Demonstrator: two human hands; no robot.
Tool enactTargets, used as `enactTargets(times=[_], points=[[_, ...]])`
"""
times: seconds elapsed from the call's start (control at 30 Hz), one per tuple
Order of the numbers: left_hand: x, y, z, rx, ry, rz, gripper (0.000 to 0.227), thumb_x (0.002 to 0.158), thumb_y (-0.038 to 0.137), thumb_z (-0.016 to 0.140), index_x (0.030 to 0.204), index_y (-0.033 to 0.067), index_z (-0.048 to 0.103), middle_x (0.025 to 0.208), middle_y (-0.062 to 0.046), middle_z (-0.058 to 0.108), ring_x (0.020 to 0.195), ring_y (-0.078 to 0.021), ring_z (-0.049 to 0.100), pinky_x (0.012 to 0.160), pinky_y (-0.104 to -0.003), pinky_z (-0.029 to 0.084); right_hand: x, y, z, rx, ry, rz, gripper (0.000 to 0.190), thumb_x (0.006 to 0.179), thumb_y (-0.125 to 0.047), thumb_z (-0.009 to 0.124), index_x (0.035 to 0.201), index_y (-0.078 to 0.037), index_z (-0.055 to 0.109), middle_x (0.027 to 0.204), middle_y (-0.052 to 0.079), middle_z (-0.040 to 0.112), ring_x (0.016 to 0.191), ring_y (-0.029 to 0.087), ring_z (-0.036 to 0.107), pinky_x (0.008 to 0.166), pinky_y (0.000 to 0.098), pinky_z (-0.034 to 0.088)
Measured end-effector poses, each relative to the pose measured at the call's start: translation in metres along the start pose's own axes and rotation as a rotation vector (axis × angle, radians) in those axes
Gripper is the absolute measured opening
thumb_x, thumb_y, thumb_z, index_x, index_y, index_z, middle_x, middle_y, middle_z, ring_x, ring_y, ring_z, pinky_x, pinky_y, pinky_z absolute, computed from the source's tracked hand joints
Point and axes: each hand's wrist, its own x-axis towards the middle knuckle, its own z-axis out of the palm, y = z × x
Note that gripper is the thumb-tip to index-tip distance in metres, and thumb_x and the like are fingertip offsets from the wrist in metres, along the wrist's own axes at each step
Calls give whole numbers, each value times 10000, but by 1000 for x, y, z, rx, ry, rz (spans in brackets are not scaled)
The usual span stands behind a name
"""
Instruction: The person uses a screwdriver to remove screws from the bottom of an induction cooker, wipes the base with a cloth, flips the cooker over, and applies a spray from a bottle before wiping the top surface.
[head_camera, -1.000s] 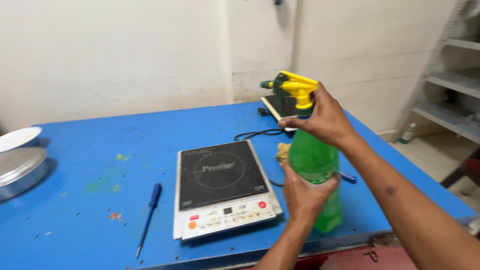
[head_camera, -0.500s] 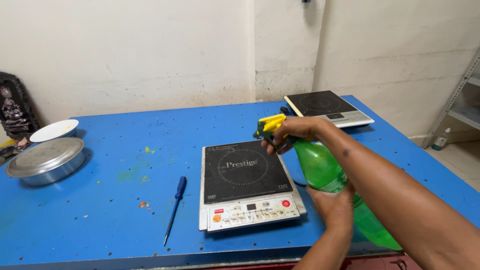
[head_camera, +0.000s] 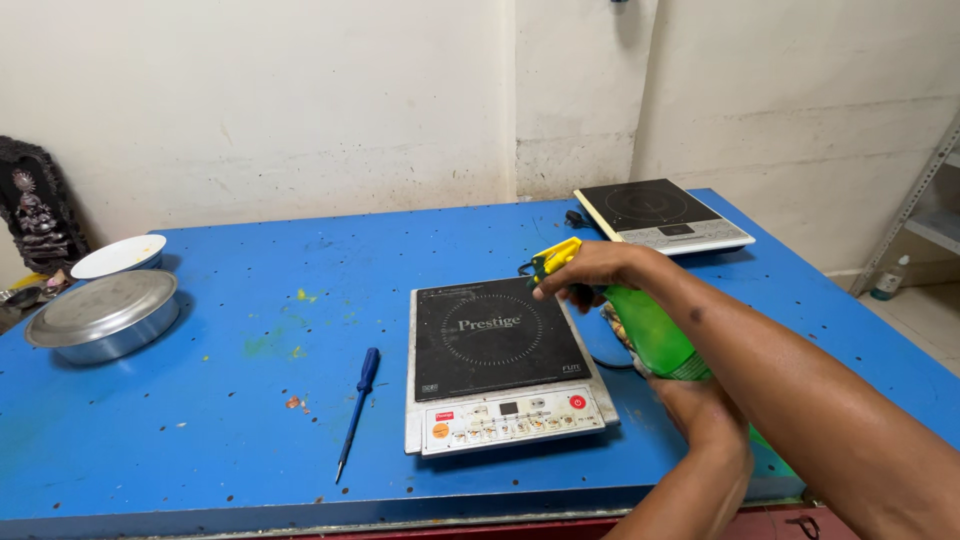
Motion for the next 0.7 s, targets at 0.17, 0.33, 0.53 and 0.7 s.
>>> enactTargets(times=[0.17, 0.33, 0.53, 0.7], points=[[-3, 4, -6, -24, -76, 70, 1057, 595, 123, 906, 1495, 221, 360, 1315, -18, 634, 1136, -178, 672, 924, -313, 576, -1, -1, -5, 52, 3, -105, 342, 699, -305, 895, 696, -79, 638, 638, 35, 614, 541, 135, 587, 485, 319, 473], [-12, 13, -9, 16, -85, 27, 973, 662, 140, 900, 1468, 238, 364, 1283, 10, 631, 1079, -144, 675, 860, -292, 570, -3, -5, -5, 29, -11, -78, 342, 705, -287, 891, 667, -70, 629, 617, 58, 611, 513, 152, 574, 458, 307, 443], [-8, 18, -8, -99, -124, -34, 882, 708, 165, 859, 1456, 233, 396, 1245, 8, 635, 1018, -136, 680, 797, -287, 568, 1, -15, 2, 79, -5, -59, 342, 706, -238, 884, 662, -54, 599, 594, 75, 565, 482, 182, 547, 427, 324, 437], [-2, 13, -13, -132, -140, 27, 873, 702, 175, 872, 1442, 197, 408, 1250, 9, 641, 1055, -130, 689, 845, -276, 586, 2, -15, 4, 18, -94, -139, 207, 723, -218, 848, 697, -91, 686, 635, 51, 685, 540, 157, 673, 473, 262, 474]])
